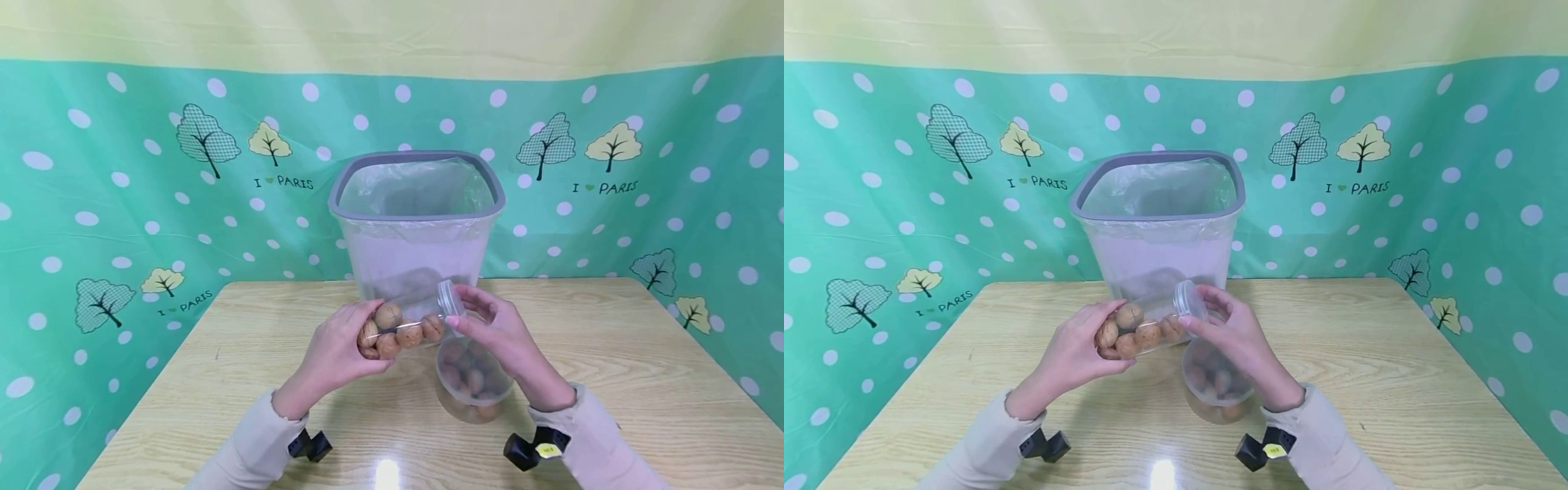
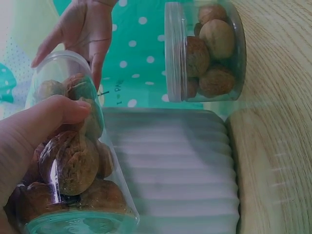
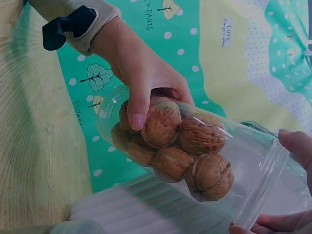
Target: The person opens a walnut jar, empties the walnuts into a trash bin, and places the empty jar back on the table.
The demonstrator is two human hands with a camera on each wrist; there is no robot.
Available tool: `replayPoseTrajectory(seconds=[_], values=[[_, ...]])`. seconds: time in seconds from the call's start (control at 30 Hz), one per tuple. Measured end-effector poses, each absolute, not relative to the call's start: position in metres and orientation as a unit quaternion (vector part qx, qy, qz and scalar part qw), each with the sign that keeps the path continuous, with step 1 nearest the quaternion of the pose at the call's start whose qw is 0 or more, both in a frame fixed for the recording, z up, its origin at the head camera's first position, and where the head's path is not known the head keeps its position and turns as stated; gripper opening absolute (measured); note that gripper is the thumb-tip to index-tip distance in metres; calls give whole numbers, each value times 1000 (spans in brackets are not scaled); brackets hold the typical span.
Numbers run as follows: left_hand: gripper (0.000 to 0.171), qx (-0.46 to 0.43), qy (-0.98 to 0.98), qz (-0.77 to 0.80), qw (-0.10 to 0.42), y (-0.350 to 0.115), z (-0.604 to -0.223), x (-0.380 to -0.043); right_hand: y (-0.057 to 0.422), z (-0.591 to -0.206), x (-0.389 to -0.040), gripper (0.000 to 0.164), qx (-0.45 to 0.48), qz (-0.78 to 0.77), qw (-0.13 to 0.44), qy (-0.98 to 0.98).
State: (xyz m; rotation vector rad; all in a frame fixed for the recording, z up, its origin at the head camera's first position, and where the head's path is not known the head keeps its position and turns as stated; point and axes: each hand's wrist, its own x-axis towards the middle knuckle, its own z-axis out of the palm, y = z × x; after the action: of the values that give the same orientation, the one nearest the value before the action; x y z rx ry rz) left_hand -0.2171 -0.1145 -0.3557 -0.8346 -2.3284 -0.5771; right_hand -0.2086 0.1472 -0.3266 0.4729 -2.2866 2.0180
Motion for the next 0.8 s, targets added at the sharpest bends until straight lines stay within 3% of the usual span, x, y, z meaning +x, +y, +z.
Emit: replayPoseTrajectory(seconds=[0.5,0.8], values=[[75,-322,-870,-226,297,-114,-354,-215,147,-327,-208,58,153,654,28,-740],[78,-300,-894,-291,162,-113,-352,-209,154,-320,-205,62,209,650,28,-730]])
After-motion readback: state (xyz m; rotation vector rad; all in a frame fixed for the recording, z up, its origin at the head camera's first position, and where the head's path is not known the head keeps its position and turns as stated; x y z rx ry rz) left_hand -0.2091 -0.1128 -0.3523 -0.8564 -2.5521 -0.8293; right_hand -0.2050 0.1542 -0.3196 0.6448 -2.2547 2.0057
